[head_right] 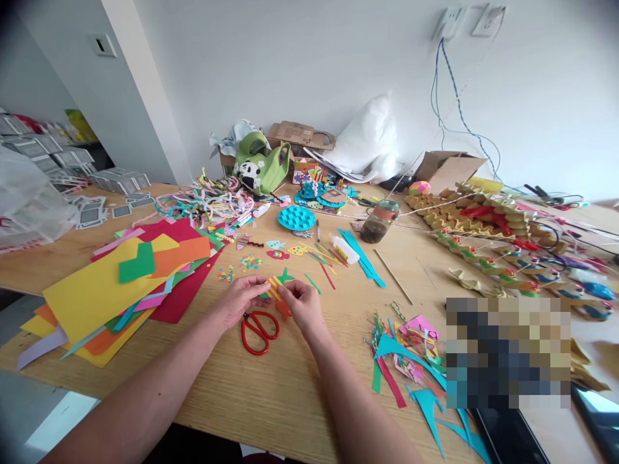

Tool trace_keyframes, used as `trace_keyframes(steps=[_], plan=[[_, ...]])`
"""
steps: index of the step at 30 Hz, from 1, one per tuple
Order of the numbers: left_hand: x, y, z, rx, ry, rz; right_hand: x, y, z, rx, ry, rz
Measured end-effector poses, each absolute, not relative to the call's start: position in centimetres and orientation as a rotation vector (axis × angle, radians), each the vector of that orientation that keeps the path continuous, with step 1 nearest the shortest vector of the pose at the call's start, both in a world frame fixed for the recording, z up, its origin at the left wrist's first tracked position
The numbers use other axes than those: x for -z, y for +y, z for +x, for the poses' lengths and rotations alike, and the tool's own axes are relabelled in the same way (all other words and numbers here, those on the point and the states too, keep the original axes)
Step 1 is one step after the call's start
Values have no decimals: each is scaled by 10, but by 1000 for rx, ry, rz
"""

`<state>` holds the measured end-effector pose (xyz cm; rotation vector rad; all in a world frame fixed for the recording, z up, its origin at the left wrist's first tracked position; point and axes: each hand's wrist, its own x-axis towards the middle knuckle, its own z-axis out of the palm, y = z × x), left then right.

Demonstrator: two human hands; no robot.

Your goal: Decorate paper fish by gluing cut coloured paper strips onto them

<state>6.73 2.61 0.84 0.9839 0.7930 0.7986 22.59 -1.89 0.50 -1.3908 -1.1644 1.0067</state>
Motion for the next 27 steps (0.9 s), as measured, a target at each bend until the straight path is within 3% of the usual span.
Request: trace_keyframes(steps=[27], plan=[[-8, 27, 68, -957, 880, 1091, -5, -19, 221, -1024, -1137, -1369]])
